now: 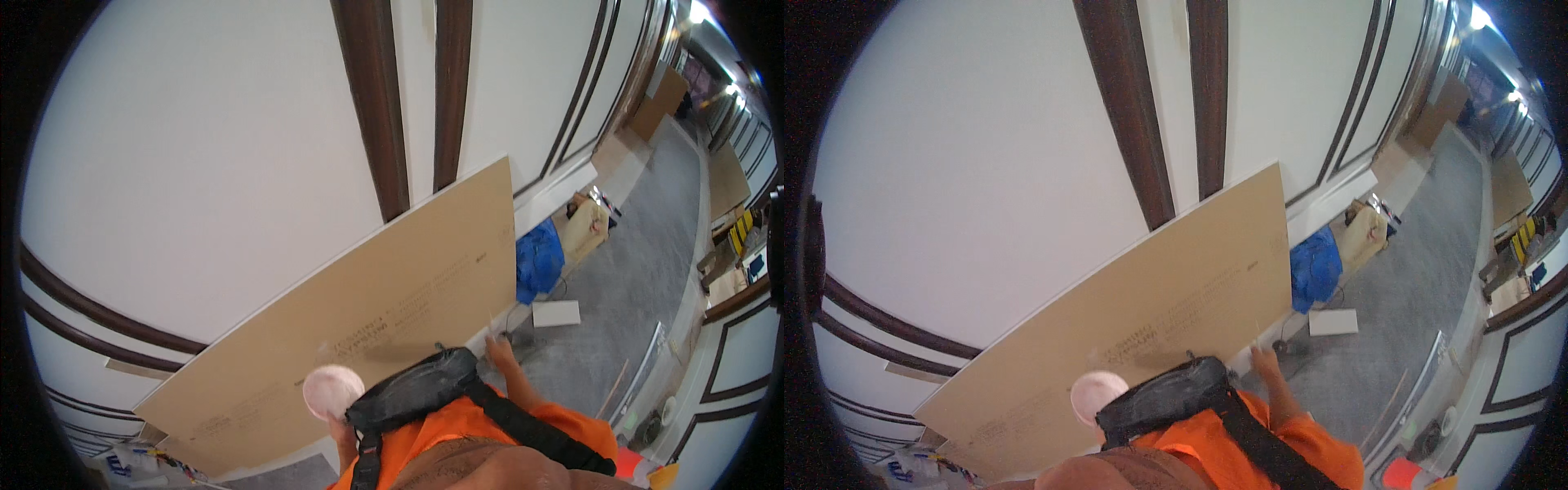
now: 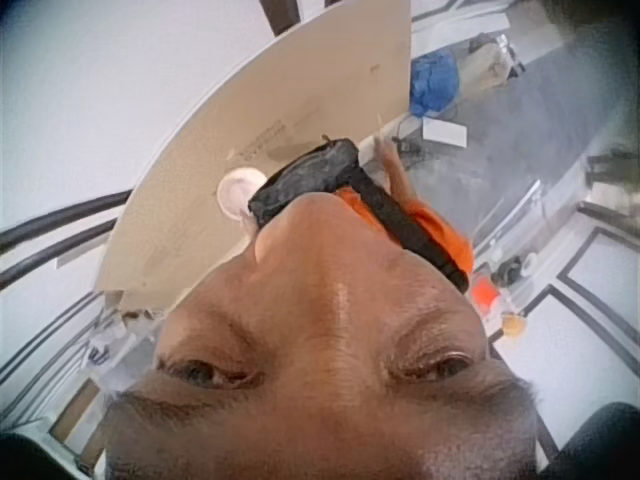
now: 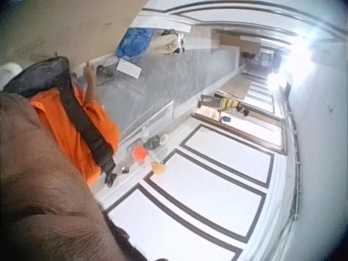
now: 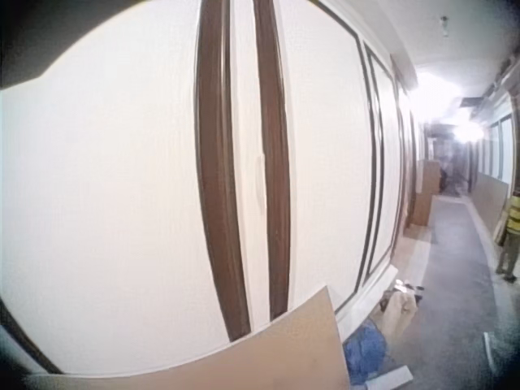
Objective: The person applies joint compound to the seams of a ceiling using a putty knife. They scoop the compound from a small bucket and spread it along the joints between ceiling panels. Later, they mix more compound in the bucket and continue the application.
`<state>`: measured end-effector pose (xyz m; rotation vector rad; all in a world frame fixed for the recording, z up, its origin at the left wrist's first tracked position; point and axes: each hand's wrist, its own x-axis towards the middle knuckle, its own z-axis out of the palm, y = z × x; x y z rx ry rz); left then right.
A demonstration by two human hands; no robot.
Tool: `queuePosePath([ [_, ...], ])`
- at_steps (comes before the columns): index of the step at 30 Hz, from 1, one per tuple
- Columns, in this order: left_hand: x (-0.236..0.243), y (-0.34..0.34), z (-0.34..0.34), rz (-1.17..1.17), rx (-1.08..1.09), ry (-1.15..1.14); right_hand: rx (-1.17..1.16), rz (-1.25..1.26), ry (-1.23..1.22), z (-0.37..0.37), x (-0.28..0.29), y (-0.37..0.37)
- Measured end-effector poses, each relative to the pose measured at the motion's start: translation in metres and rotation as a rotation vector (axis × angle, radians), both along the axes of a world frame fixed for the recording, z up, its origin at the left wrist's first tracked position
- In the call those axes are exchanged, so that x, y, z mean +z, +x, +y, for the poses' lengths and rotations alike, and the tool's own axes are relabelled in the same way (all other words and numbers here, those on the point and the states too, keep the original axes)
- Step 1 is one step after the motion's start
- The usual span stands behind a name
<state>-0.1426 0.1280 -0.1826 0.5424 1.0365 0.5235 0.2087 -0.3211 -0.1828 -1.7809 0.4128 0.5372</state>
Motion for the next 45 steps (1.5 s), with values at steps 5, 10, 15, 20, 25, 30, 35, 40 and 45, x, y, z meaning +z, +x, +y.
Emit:
queuePosePath([
  [5, 0.076, 0.05, 0.03, -0.002, -0.251, 0.178, 0.258, -0.036, 0.73, 0.149, 0.199, 0.03],
  [10, 0.19, 0.126, 0.012, -0.15, -0.354, 0.228, 0.308, -0.083, 0.888, 0.173, 0.258, 0.005],
  [15, 0.255, 0.151, 0.004, -0.192, -0.414, 0.241, 0.295, -0.075, 0.966, 0.183, 0.264, -0.029],
  [20, 0.281, 0.164, -0.009, -0.203, -0.441, 0.195, 0.311, -0.204, 0.686, 0.186, 0.274, -0.058],
  [25, 0.29, 0.163, -0.013, -0.219, -0.482, 0.172, 0.464, -0.562, 0.355, 0.195, 0.272, -0.081],
  [30, 0.292, 0.16, -0.012, -0.243, -0.533, 0.175, 0.475, -0.852, 0.164, 0.204, 0.273, -0.09],
  [35, 0.301, 0.159, -0.014, -0.21, -0.501, 0.164, 0.501, -1.094, 0.043, 0.201, 0.268, -0.082],
  [40, 0.297, 0.154, -0.016, -0.216, -0.5, 0.186, 0.507, -1.152, -0.036, 0.193, 0.269, -0.07],
  [45, 0.288, 0.148, -0.018, -0.206, -0.453, 0.246, 0.533, -1.1, -0.08, 0.185, 0.253, -0.062],
])
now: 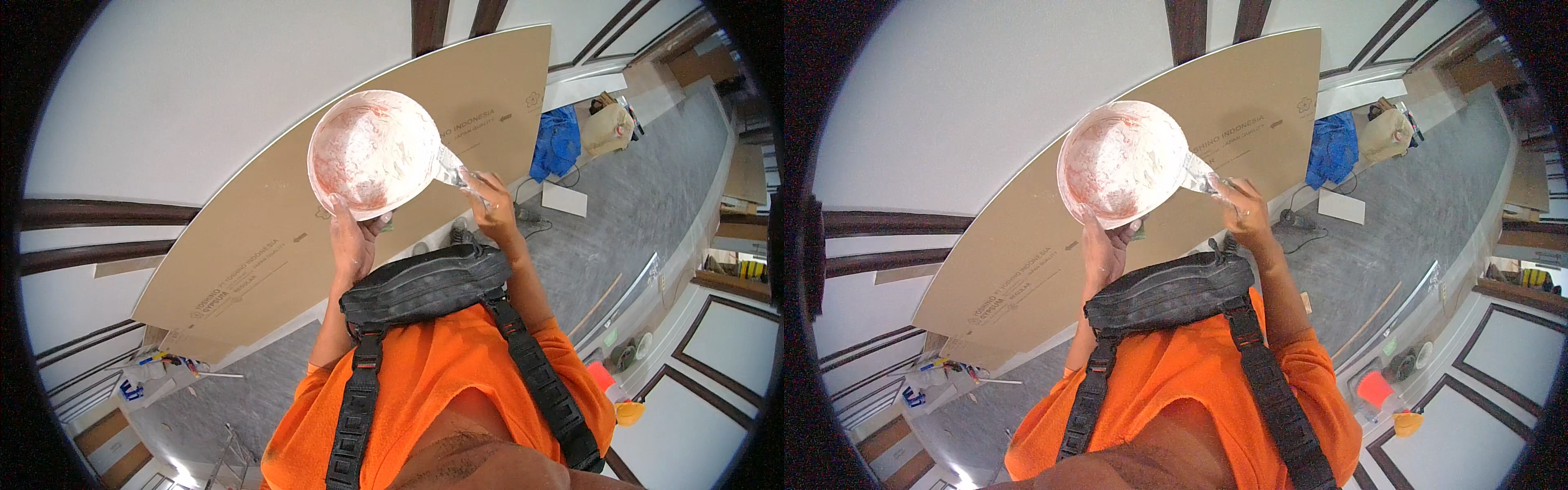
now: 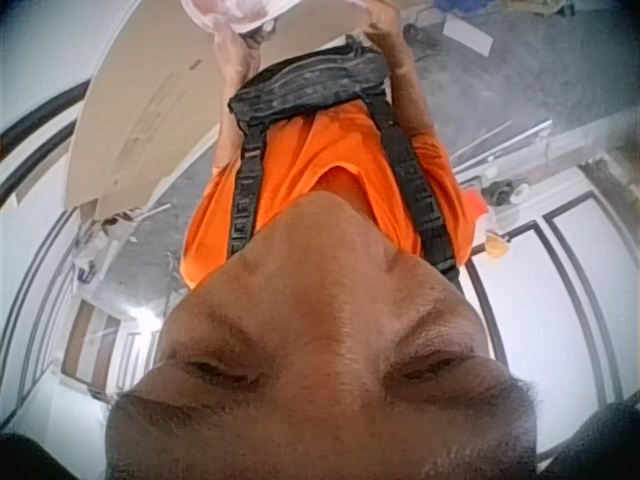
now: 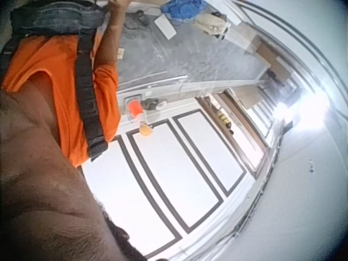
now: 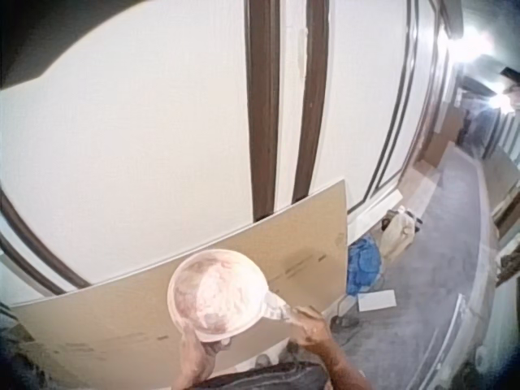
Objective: The person applies joint compound to the seams of a ceiling using a putty knife. They scoop the compound from a small bucket and spread it along the joints between ceiling panels. Later, they mix more compound in the bucket and continue the application.
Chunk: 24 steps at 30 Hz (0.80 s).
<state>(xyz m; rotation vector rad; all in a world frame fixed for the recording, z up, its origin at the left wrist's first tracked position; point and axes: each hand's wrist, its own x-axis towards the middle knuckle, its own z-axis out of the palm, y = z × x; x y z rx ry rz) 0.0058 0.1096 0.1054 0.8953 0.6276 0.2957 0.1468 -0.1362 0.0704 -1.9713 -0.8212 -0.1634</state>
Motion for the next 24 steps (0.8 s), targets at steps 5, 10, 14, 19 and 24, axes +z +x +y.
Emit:
queuePosePath([
  [5, 0.002, -0.003, -0.004, -0.027, 0.151, -0.09, -0.027, 0.012, -0.017, -0.021, -0.033, 0.005],
  [10, 0.01, -0.006, 0.0, 0.021, 0.151, 0.025, 0.065, 0.81, 0.353, -0.025, 0.01, -0.009],
  [14, 0.014, -0.004, -0.004, 0.035, 0.13, 0.031, 0.141, 0.973, 0.428, -0.023, 0.024, -0.015],
  [19, 0.008, -0.007, -0.001, 0.121, 0.094, 0.121, 0.048, 0.671, 0.158, -0.017, 0.055, -0.013],
  [24, -0.003, -0.012, 0.005, 0.124, 0.035, 0.288, 0.038, 0.123, -0.21, -0.001, 0.082, -0.009],
])
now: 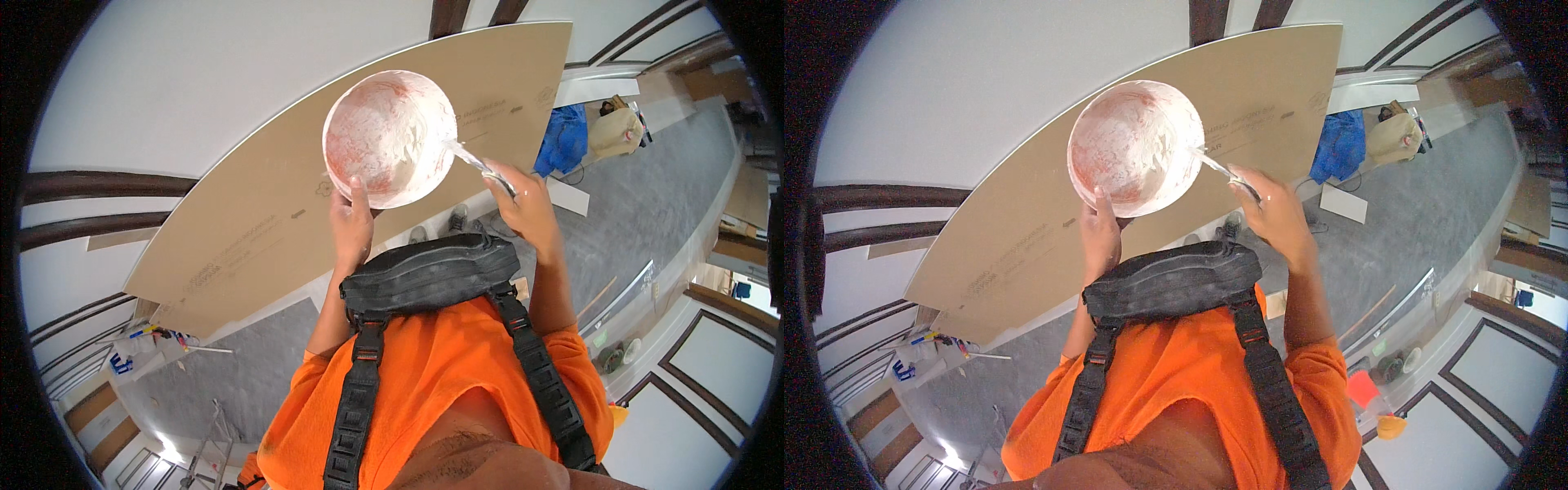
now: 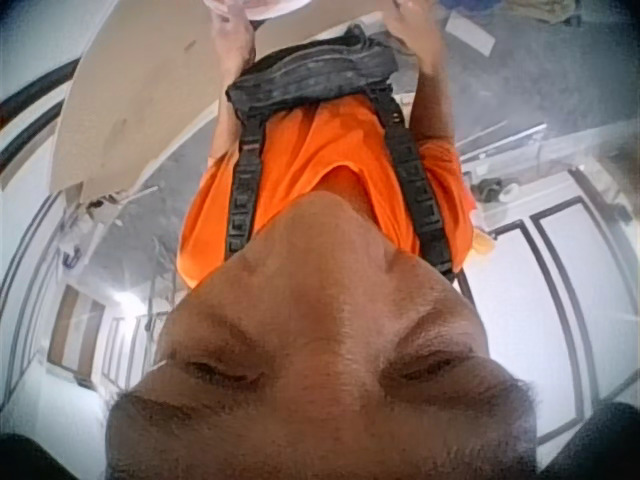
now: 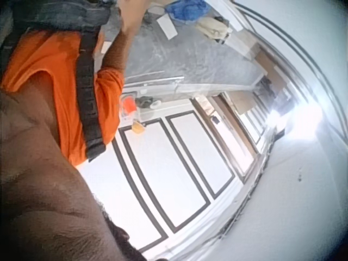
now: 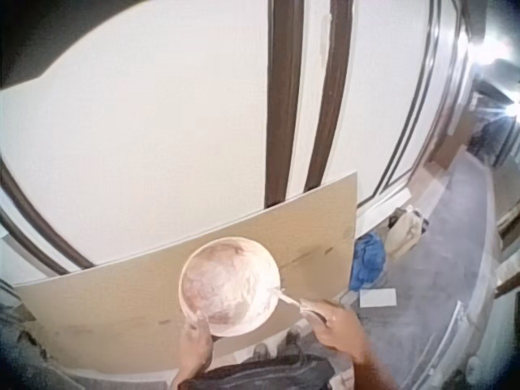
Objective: The person applies joint compound to the seams of a ceiling using a putty knife. They scoop the compound from a small bucket and spread it along the joints between ceiling panels. Later, they mix more compound in the bucket and continue the application.
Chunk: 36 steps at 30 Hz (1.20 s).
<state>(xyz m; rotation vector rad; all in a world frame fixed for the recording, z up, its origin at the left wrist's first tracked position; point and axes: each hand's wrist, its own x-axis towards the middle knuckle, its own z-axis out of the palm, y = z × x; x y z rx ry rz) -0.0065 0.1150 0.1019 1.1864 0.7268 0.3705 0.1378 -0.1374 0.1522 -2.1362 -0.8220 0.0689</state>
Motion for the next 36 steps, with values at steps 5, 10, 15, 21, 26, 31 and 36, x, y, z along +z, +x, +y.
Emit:
queuePosePath([
  [5, -0.011, -0.003, 0.003, 0.017, -0.007, 0.159, 0.009, -0.162, -0.266, 0.028, 0.021, -0.001],
  [10, -0.012, -0.002, 0.003, 0.034, -0.026, 0.312, 0.066, -0.265, -0.486, 0.044, 0.01, 0.002],
  [15, -0.016, -0.002, 0.005, 0.058, -0.047, 0.372, 0.164, -0.283, -0.603, 0.054, 0.005, -0.002],
  [21, -0.026, -0.001, 0.001, 0.049, 0.031, 0.295, 0.256, -0.153, -0.649, 0.061, 0.009, -0.007],
  [26, -0.02, -0.005, 0.004, 0.158, 0.015, 0.376, 0.198, -0.021, -0.392, 0.053, 0.004, 0.003],
  [31, -0.003, -0.001, 0.0, 0.115, 0.008, 0.377, 0.111, -0.178, -0.547, 0.057, 0.0, 0.012],
  [36, -0.018, -0.004, 0.003, 0.168, -0.006, 0.338, 0.197, -0.129, -0.545, 0.058, -0.001, 0.006],
])
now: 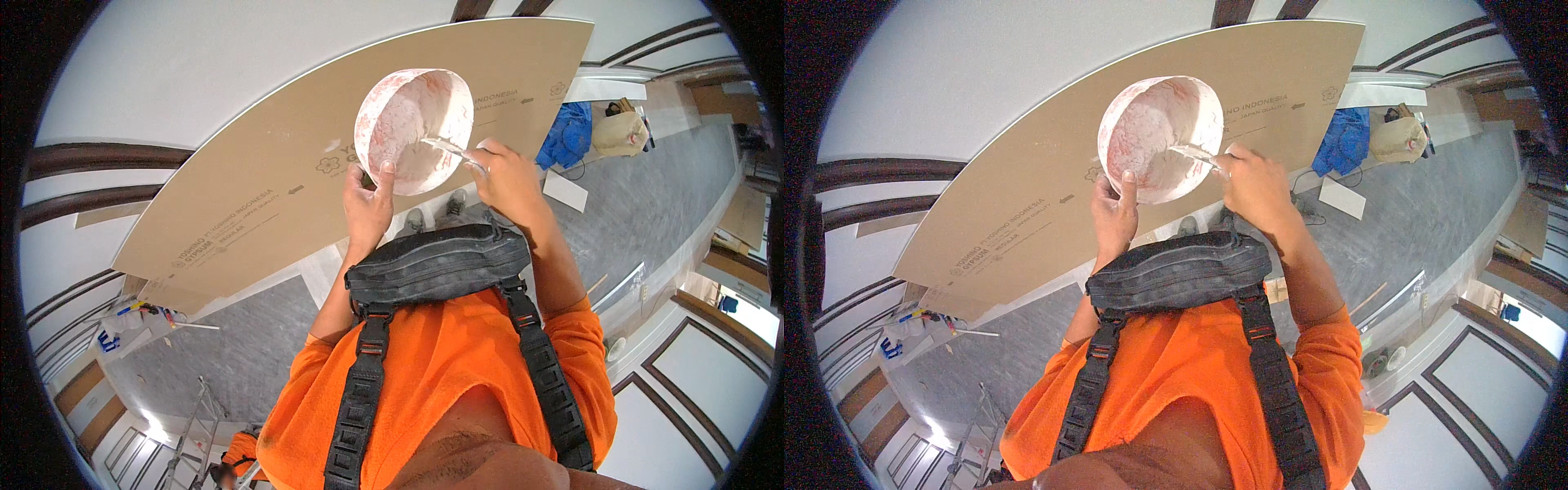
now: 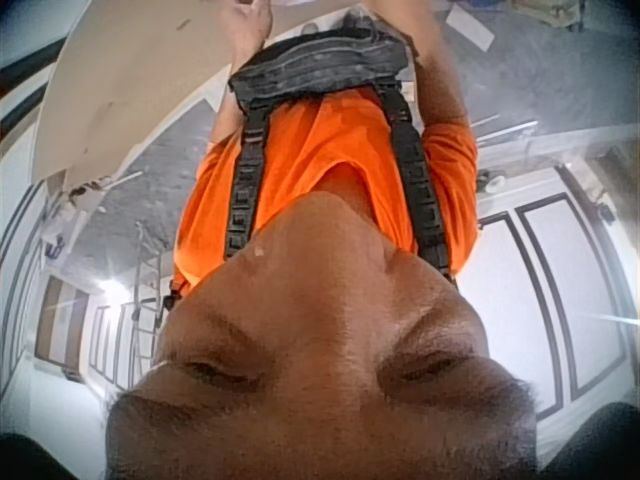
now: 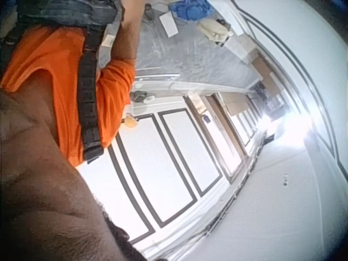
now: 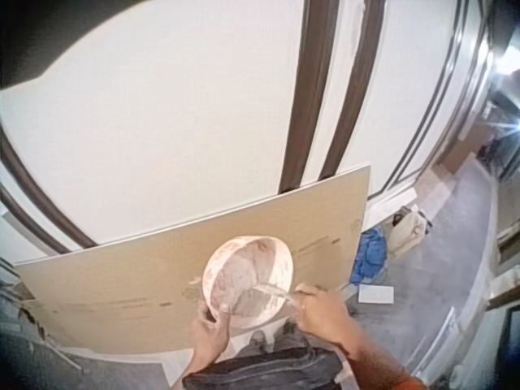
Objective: The person applies joint compound to the seams of a ceiling using a putty knife. They scoop the compound from a small bucket and spread it along the joints between ceiling panels. Later, they mix more compound in the bucket and continue the application.
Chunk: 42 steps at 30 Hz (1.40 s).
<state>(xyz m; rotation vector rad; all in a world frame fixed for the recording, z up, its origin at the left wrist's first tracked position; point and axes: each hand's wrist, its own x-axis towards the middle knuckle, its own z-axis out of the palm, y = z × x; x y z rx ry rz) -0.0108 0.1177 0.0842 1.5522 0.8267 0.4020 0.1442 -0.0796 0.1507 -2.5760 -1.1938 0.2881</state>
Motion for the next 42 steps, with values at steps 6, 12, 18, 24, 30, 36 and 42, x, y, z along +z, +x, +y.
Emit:
queuePosePath([
  [6, -0.004, 0.006, -0.008, -0.106, 0.067, 0.047, 0.033, 0.093, 0.036, 0.0, -0.003, -0.008],
  [12, -0.006, 0.006, -0.006, -0.072, 0.069, 0.003, 0.014, 0.526, 0.171, -0.011, -0.02, 0.006],
  [18, -0.013, 0.005, -0.003, -0.118, 0.103, -0.02, -0.177, 0.94, 0.331, -0.032, -0.023, 0.015],
  [24, -0.022, 0.006, -0.007, -0.116, 0.179, -0.284, -0.255, 1.331, 0.578, -0.053, -0.043, 0.025],
  [30, -0.005, 0.034, -0.029, -0.182, 0.211, -0.34, -0.06, 1.207, 0.43, -0.06, -0.073, 0.061],
  [36, -0.018, 0.069, -0.043, -0.108, 0.184, -0.225, -0.062, 1.246, 0.517, -0.078, -0.038, 0.123],
  [42, -0.035, 0.084, -0.069, -0.178, 0.308, -0.444, -0.16, 0.986, 1.173, -0.073, 0.042, 0.237],
])
